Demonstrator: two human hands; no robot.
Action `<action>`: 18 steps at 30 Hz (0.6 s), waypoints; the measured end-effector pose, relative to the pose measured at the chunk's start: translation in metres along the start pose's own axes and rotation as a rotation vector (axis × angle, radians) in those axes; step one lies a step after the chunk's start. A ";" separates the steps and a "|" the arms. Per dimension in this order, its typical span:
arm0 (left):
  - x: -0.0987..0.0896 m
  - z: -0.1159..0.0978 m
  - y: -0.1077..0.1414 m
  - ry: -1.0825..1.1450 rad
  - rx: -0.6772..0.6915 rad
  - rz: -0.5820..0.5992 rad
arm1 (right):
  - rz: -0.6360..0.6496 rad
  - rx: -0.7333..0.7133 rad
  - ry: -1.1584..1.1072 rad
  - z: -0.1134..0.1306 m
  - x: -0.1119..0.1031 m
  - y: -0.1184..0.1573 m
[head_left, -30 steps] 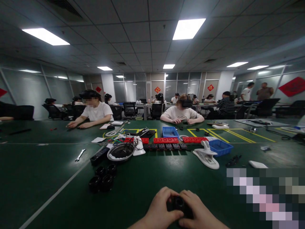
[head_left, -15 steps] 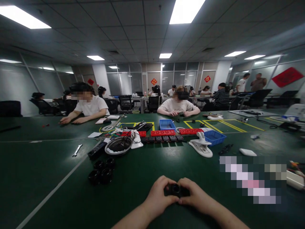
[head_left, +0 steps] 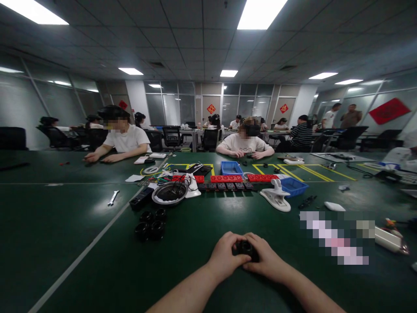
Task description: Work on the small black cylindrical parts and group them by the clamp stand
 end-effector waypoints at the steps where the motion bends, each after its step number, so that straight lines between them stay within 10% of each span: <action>1: -0.001 0.000 0.000 0.008 0.007 0.007 | 0.050 -0.010 -0.052 0.000 -0.001 -0.001; 8: -0.001 -0.003 0.003 0.011 0.083 0.084 | 0.260 -0.073 -0.262 0.006 -0.010 -0.001; 18: 0.000 0.000 0.004 -0.022 0.026 -0.024 | 0.036 0.088 0.047 -0.013 0.002 -0.002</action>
Point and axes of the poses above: each hand's wrist, its own y-axis away from the middle knuckle, its own x-axis out of the palm, z = x × y, the point moved 6 cm from there along -y, towards the middle knuckle, and after that the axes turned 5 degrees about -x, right-handed, at the moved point
